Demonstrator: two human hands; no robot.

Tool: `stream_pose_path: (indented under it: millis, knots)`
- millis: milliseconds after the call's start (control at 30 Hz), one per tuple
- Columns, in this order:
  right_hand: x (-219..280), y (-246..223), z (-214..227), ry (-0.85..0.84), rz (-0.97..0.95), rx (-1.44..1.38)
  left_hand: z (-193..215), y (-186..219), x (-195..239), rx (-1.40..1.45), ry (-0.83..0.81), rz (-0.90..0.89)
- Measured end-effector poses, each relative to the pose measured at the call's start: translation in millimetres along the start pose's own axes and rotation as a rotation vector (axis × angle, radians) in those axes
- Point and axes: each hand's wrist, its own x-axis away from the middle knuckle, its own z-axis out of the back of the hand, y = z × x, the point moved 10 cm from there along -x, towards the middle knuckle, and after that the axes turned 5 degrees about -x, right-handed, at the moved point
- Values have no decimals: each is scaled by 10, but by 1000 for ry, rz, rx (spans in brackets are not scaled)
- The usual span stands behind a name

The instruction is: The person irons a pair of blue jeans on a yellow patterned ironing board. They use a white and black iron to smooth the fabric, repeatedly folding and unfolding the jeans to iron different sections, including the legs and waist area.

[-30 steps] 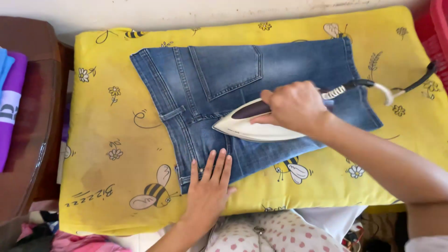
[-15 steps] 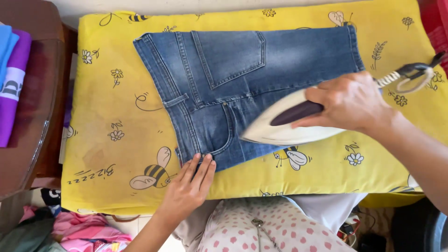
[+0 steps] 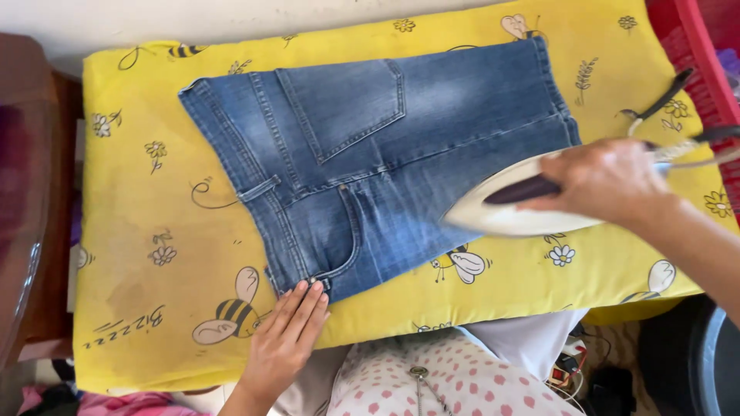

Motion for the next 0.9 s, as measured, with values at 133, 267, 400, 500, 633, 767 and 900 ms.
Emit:
stream_pose_path:
  millis: [133, 267, 400, 500, 633, 767, 900]
  knots:
    - [523, 1201, -578, -284, -601, 311, -25, 17, 2, 0, -33, -3]
    - [693, 1670, -818, -111, -732, 330, -9, 29, -47, -33, -7, -44]
    - [412, 2000, -814, -159, -836, 138, -32, -13, -68, -63, 75, -21]
    - [46, 2436, -967, -87, -887, 65, 31, -93, -226, -44, 75, 56]
    - [-380, 2778, -1027, -49, -955, 19, -213, -353, -520, 31, -168, 79]
    - [69, 1304, -90, 571, -593, 124, -870, -936, -1404, 150, -505, 90]
    - [594, -356, -1026, 301, -625, -2070, -1546, -1578, -2556, 233, -441, 191]
